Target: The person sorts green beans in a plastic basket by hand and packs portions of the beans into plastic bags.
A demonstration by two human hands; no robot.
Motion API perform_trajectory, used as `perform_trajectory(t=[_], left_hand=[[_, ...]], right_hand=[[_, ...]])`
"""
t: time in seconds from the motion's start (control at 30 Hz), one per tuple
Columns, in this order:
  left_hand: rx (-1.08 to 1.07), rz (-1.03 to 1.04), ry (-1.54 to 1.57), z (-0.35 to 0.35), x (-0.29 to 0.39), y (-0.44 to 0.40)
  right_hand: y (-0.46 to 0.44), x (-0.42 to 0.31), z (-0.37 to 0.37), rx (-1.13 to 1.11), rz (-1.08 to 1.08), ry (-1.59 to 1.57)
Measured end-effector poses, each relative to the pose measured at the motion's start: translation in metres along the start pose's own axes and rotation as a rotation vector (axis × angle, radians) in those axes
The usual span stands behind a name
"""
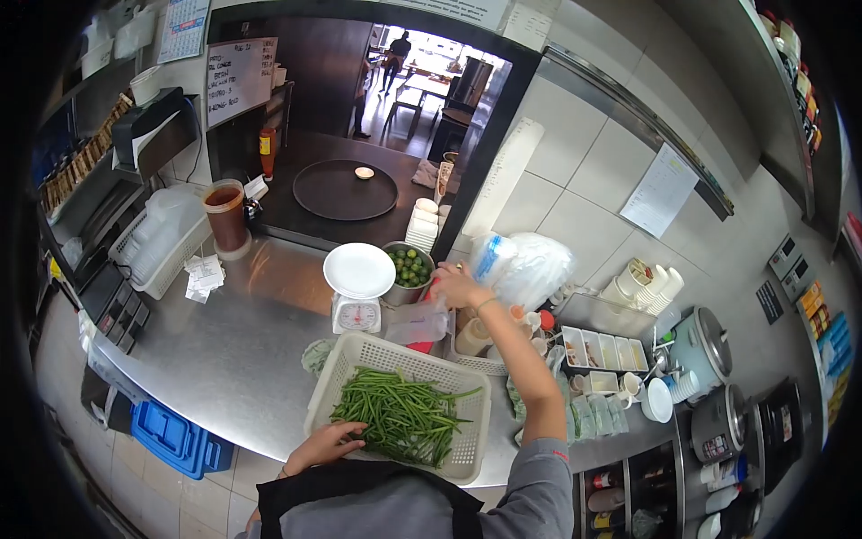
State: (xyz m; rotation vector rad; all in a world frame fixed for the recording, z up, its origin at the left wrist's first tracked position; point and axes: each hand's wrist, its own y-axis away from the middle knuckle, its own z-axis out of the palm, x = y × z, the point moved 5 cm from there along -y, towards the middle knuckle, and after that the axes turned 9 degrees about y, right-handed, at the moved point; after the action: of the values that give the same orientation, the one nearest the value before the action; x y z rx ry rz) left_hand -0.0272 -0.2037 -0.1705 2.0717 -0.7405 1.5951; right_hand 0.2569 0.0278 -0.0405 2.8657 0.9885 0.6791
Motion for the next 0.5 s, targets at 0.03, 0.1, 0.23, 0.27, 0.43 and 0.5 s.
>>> perform_trajectory(t=[0.03, 0.1, 0.23, 0.27, 0.43, 0.5], left_hand=[[-0.025, 0.028, 0.005, 0.001, 0.003, -0.002], [-0.063, 0.089, 0.016, 0.0, 0.017, -0.008], [0.285, 0.308, 0.181, -0.018, 0.092, -0.022], [0.404, 0.325, 0.207, -0.02, 0.098, -0.029], [0.683, 0.365, -0.002, -0.045, 0.077, -0.056], [0.634, 0.325, 0.006, -0.053, 0.065, -0.056]], right_hand=[[0.0, -0.003, 0.0, 0.116, 0.004, -0.254], [0.0, -0.009, -0.01, 0.339, -0.002, -0.758], [0.039, -0.098, -0.069, 0.56, 0.08, -0.495], [0.048, -0.126, -0.094, 0.513, 0.017, -0.381], [0.097, -0.186, -0.11, 0.562, 0.024, -0.809], [0.116, -0.187, -0.094, 0.533, -0.058, -1.098]])
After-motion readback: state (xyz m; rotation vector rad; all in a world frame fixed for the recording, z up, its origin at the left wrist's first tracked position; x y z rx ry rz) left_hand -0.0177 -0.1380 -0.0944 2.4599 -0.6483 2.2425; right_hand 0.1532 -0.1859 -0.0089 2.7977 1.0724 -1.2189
